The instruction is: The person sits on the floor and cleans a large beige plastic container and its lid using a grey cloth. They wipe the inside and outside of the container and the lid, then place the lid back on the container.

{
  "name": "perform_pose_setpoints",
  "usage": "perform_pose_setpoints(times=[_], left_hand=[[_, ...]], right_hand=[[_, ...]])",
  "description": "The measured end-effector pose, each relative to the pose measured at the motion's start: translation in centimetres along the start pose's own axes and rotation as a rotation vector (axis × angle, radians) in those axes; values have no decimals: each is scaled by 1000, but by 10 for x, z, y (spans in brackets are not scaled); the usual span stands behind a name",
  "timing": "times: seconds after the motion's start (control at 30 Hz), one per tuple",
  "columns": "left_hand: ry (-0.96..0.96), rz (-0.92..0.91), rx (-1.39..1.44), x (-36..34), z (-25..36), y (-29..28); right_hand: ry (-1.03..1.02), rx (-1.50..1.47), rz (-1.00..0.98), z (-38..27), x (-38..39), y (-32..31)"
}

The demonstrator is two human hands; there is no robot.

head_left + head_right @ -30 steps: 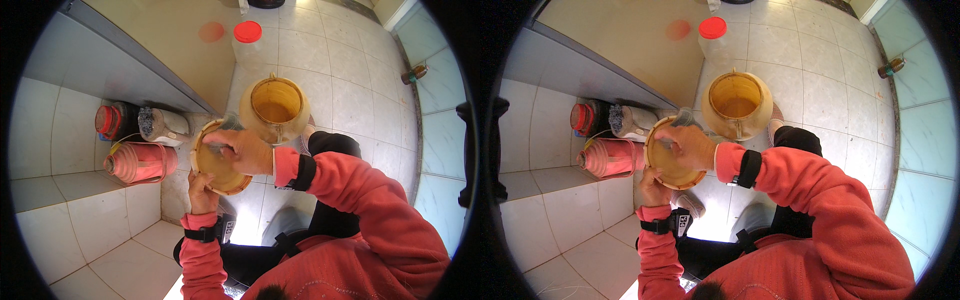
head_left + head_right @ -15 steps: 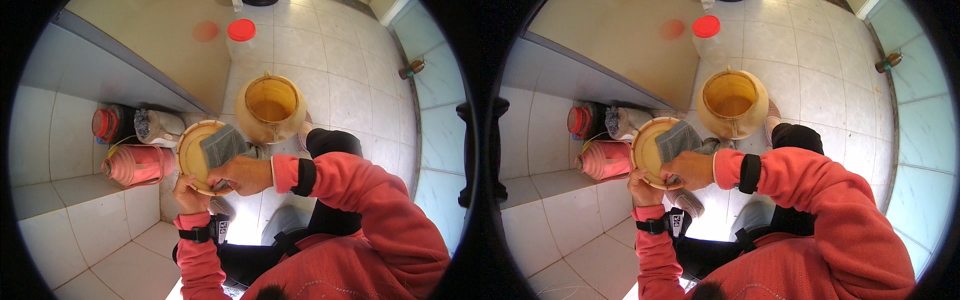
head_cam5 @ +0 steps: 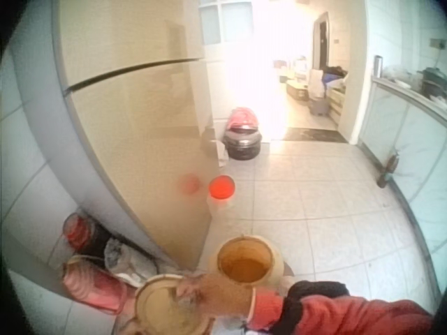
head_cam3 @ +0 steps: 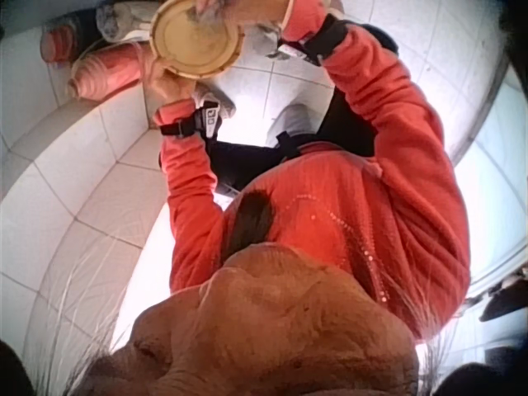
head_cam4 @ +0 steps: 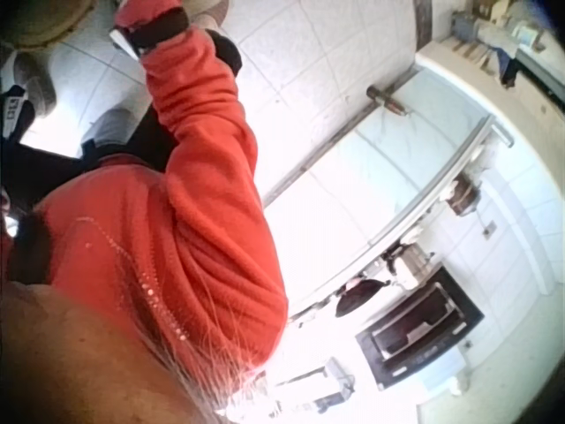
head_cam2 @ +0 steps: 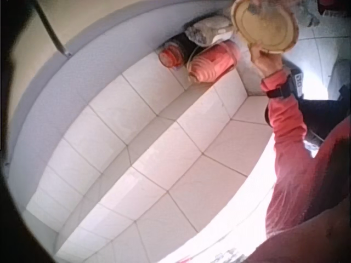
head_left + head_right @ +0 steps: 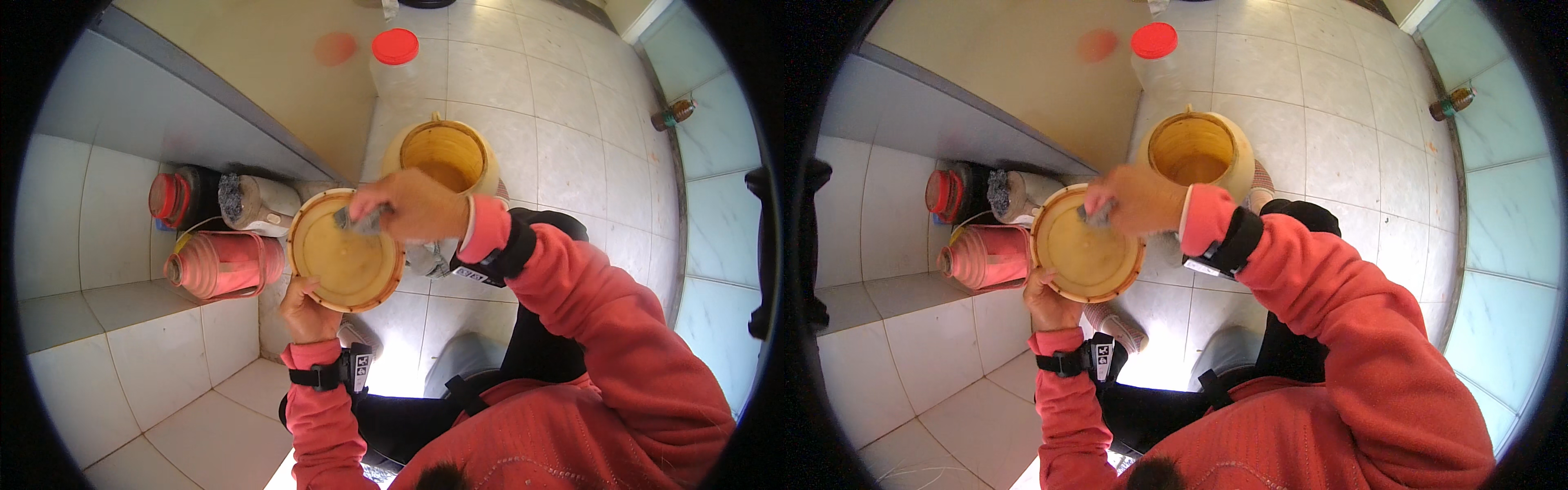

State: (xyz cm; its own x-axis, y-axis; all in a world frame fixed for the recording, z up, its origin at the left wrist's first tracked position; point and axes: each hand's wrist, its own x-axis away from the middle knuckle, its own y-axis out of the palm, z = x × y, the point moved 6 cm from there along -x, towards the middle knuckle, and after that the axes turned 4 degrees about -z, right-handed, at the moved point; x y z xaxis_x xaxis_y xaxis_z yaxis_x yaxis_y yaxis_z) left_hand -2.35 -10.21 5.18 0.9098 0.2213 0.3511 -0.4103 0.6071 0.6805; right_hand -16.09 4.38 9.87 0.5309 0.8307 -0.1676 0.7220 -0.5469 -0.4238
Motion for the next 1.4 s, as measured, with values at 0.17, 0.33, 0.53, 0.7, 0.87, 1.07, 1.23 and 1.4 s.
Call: perform_pose_setpoints(times=[0.17, 0.33, 0.53, 0.7, 0.87, 1.07, 1.23, 1.4], left_hand=[[-19, -18, -15, 0, -5, 3], [-134, 119, -119, -7, -27, -14], [-261, 73, -62, -9, -50, -20], [-266, -35, -51, -4, -57, -15], [-272, -38, 40, 6, -54, -12], [-94, -90, 200, 20, -24, -7], [-60, -217, 334, 26, -8, -3], [-13, -270, 288, 28, 2, 5]], right_hand=[[173, -603, 172, 3, 0, -33], [70, -786, 222, -17, -5, -42], [-138, -1031, 255, -62, -13, -46], [-311, -1051, 324, -121, -23, -53], [-522, -1184, 108, -189, -42, -37], [-326, -964, 204, -190, -21, -1], [-198, -279, 26, -130, -3, 25], [-436, 534, -75, -98, 22, 41]])
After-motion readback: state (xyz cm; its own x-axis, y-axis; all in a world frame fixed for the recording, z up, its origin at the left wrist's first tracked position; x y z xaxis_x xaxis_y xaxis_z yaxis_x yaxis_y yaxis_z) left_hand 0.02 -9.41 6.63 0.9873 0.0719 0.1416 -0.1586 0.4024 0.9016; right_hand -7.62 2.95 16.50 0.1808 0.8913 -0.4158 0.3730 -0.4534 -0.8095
